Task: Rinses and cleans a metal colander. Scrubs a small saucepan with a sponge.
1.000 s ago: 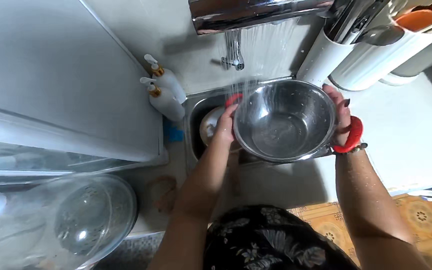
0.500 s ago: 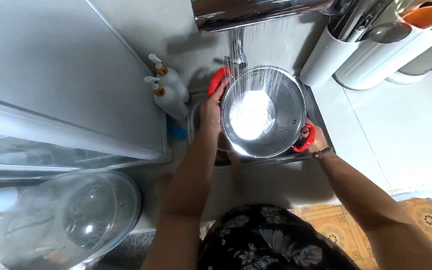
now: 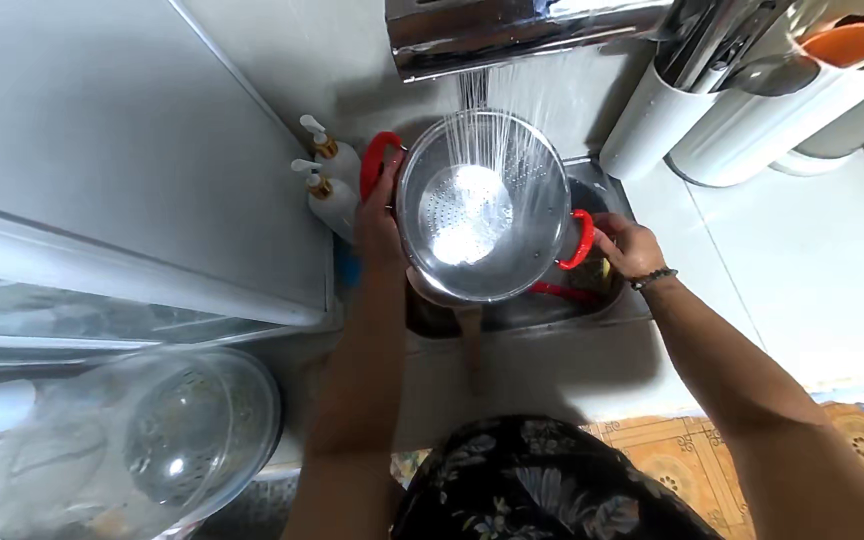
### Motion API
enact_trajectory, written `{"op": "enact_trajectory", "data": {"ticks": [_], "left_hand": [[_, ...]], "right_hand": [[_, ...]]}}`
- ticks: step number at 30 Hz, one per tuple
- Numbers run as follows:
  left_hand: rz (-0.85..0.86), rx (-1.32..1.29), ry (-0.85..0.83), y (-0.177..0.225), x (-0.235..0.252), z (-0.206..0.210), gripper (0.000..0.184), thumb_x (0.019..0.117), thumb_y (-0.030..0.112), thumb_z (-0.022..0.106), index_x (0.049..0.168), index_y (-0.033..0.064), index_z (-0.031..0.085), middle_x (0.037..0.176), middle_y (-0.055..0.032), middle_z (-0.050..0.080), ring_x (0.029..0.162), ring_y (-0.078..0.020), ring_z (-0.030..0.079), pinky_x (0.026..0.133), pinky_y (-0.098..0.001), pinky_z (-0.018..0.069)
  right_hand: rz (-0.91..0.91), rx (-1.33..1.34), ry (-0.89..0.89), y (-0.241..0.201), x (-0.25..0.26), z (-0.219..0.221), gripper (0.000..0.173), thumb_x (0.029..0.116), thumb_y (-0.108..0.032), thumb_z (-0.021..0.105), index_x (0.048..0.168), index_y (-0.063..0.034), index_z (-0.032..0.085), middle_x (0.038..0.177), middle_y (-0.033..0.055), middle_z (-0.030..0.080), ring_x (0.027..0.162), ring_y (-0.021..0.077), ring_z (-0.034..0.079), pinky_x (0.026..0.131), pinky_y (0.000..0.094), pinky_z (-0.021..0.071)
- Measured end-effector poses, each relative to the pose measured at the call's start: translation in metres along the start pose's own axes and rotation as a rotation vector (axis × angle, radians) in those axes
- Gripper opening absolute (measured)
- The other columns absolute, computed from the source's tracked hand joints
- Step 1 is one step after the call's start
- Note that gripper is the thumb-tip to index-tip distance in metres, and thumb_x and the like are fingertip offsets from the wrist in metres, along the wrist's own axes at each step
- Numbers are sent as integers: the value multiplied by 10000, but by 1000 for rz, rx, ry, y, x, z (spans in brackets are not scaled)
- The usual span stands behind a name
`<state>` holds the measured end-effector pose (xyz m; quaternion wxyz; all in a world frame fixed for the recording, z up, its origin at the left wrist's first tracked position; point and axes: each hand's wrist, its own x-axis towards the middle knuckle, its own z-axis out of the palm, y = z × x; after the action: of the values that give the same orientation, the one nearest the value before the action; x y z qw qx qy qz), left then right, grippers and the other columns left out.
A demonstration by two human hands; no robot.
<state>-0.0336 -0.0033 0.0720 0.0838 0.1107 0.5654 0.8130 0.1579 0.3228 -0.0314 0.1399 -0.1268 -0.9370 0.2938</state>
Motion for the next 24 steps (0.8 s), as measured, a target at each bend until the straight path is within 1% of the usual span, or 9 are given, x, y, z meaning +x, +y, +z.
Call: {"op": "enact_trajectory", "data": {"ticks": [3, 5, 8, 10, 12, 15, 18, 21, 24], "left_hand": [[69, 129, 4, 9, -4, 12, 283, 1074, 153, 465, 1243, 5, 638, 1157, -61, 720, 1092, -124, 680, 994, -334, 551], [92, 285, -54, 5, -10, 27, 249, 1051, 166, 519, 1168, 10, 674, 1082, -31, 730, 1040, -77, 682, 971, -315, 554], [183, 336, -180, -2, -13, 55, 222, 1040, 103, 508, 1113, -29, 672, 1051, -33, 731, 1025, -40, 675, 972, -287, 543], [198, 312, -229, -8, -14, 68, 218, 1019, 55, 522, 1145, -68, 651, 1100, -73, 717, 1070, -47, 660, 1005, -276, 525], [188, 299, -206, -17, -9, 76, 237, 1018, 54, 554, 1189, -87, 639, 1165, -118, 709, 1134, -76, 652, 1053, -279, 504], [178, 417, -153, -35, -6, 70, 273, 1020, 90, 573, 1205, -100, 638, 1179, -167, 695, 1131, -89, 646, 1041, -273, 495], [120, 447, -104, -37, -5, 59, 264, 1037, 125, 553, 1180, -72, 654, 1136, -130, 711, 1089, -69, 655, 1008, -270, 507], [52, 363, -108, -15, 12, 54, 222, 1034, 132, 565, 1144, -27, 673, 1097, -61, 723, 1052, -49, 662, 977, -269, 530], [-97, 361, -155, -3, 20, 54, 186, 1034, 166, 594, 1101, 15, 678, 1035, -22, 709, 970, -46, 654, 896, -278, 540]], "right_hand": [[-313, -20, 223, -49, 5, 1, 371, 1064, -229, 500, 1229, 54, 674, 1191, 244, 706, 1135, 376, 685, 1018, 513, 530], [-463, -101, 127, -83, 21, 16, 342, 1063, -183, 485, 1226, 27, 700, 1279, 225, 689, 1235, 382, 647, 1095, 532, 481], [-353, -422, -180, -82, 58, 58, 538, 1025, -142, 539, 1523, 39, 444, 1661, 217, 304, 1565, 402, 220, 1262, 607, 104], [-155, -462, -243, -83, 58, 100, 712, 1012, -261, 564, 1600, 27, 284, 1716, 184, 152, 1597, 366, 94, 1260, 608, 37], [96, -213, -357, -127, 44, 119, 723, 1008, -344, 592, 1579, 22, 339, 1672, 222, 270, 1566, 380, 216, 1249, 602, 164], [220, 272, -518, -202, 32, 100, 392, 1101, -89, 405, 1416, 128, 492, 1426, 332, 538, 1365, 435, 508, 1150, 543, 378], [231, 816, -266, -218, -2, 98, 471, 1135, -206, 284, 1519, 27, 427, 1495, 204, 526, 1393, 219, 503, 1188, 377, 372], [-234, 198, -257, -142, -23, 120, 474, 1026, -233, 596, 1454, -33, 569, 1448, 141, 611, 1355, 252, 573, 1162, 447, 433], [-277, -292, -464, -96, -15, 107, 444, 979, -190, 655, 1415, -113, 628, 1506, 115, 567, 1420, 331, 501, 1195, 545, 346]]}}
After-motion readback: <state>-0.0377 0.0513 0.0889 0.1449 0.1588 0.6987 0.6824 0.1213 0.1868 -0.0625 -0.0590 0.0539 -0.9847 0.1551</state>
